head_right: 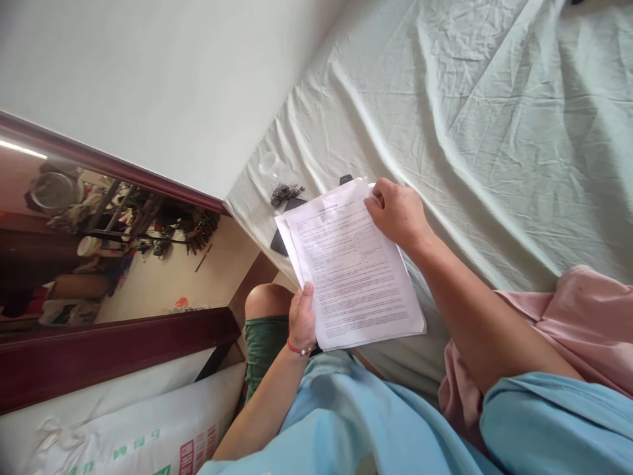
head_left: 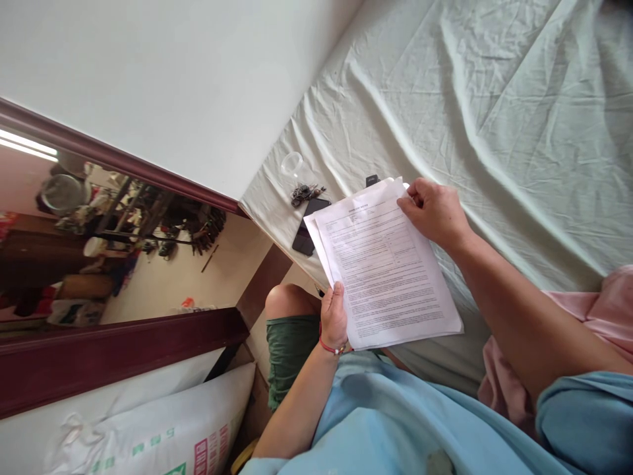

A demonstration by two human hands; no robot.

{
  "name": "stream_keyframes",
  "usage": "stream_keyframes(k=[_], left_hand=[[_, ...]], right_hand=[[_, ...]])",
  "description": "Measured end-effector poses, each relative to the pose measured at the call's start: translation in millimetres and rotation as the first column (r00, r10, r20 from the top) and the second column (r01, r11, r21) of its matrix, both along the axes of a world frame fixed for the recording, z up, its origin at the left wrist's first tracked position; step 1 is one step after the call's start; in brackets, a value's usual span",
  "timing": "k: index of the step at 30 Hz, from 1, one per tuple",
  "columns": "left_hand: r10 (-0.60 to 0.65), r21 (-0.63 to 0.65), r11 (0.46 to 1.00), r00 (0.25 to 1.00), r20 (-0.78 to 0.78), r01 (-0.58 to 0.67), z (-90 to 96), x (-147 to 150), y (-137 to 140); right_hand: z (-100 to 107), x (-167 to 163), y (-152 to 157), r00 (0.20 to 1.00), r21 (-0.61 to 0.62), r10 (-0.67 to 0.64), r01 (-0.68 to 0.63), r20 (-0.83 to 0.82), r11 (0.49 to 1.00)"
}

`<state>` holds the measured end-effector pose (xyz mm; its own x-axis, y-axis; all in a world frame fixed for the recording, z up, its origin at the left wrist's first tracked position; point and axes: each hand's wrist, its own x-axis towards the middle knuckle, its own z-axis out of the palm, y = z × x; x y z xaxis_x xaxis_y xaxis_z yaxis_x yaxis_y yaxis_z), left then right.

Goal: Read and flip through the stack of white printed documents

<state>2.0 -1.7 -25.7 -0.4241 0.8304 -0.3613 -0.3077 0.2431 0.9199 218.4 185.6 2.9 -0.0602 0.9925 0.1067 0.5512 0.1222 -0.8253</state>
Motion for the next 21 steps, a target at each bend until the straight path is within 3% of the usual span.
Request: stream_keyframes(k=[7, 10, 16, 21], left_hand=[[-0.012, -0.005, 1.000, 0.999, -0.046, 0.011, -1.6, -1.2, -0.3], [-0.024, -0.012, 1.000, 0.997, -0.075, 0.023, -0.9, -2.0, -1.0], [-0.016, -0.030, 0.999, 0.997, -0.081, 0.014, 0.4, -1.6, -2.1], [-0.006, -0.032, 0.999, 0.996, -0.085, 0.004, 1.6, -0.3, -1.7]], right_hand=[[-18.0, 1.4, 7.2, 0.990, -0.006, -0.080, 0.081, 0.120, 0.997], [-21.4, 4.5, 11.5, 0.995, -0.062, -0.083, 0.086, 0.060, 0.994], [-9.8, 14.8, 14.6, 0.990, -0.296, -0.032, -0.010, -0.137, 0.955], [-4.7, 22.5, 15.1, 0.983, -0.322, -0.034, -0.026, -0.179, 0.947]])
